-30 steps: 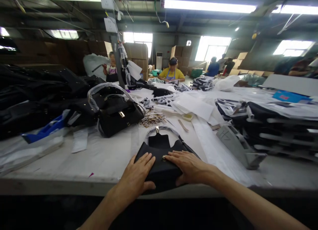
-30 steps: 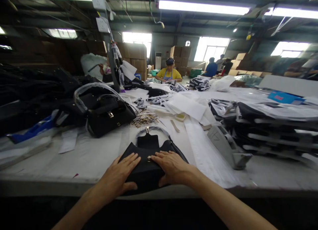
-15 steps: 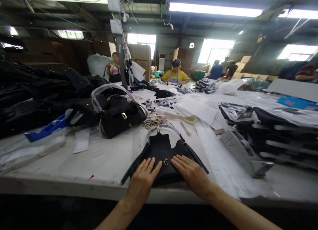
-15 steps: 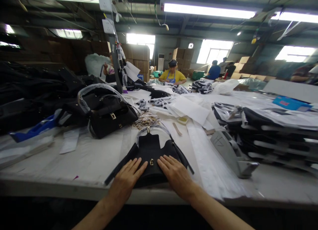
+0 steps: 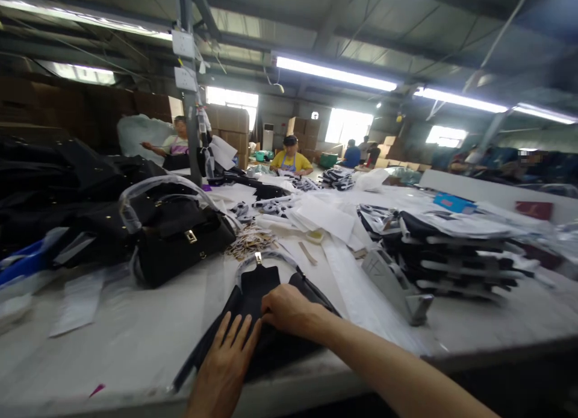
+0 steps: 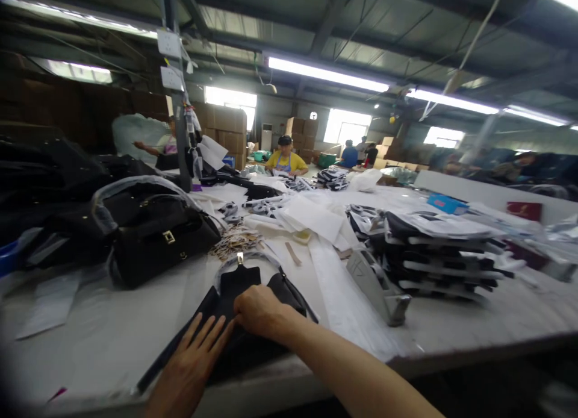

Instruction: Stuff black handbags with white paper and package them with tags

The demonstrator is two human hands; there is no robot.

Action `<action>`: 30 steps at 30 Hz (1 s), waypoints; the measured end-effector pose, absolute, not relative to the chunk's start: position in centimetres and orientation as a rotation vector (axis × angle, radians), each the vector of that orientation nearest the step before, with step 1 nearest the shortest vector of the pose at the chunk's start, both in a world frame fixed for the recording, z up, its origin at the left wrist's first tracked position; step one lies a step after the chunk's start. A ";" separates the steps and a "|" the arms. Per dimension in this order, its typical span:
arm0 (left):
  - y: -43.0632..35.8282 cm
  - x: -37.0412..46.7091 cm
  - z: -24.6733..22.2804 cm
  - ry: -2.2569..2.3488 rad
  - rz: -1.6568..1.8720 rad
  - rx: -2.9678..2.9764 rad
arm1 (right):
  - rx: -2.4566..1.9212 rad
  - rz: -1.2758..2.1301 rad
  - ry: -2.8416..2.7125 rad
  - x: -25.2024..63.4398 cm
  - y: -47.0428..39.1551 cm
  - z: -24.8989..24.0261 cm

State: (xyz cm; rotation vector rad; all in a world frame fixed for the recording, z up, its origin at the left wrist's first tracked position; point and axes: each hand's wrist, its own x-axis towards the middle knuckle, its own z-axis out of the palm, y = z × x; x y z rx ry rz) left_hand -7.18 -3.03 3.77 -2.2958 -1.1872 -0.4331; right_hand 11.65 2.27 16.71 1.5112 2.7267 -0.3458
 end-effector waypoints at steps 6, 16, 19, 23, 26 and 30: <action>-2.2 -7.4 2.4 -1.177 -0.445 -2.285 | 1.472 -0.198 2.601 9.5 2.6 17.6; -2.1 -7.2 2.1 -1.227 -0.480 -2.379 | 1.709 -0.515 2.577 9.0 2.6 16.4; -1.7 -7.1 2.9 -1.299 -0.379 -2.487 | 1.582 -0.826 2.713 11.6 3.3 18.1; -2.2 -7.4 5.7 -1.415 -0.299 -2.737 | 1.499 -0.536 2.964 14.6 2.9 17.2; -3.2 -7.8 8.8 -1.469 -0.387 -2.946 | 1.456 -0.552 2.906 15.7 1.9 14.5; -3.2 -7.2 13.3 -1.587 -0.411 -3.058 | 1.467 -0.598 2.838 15.8 1.4 12.4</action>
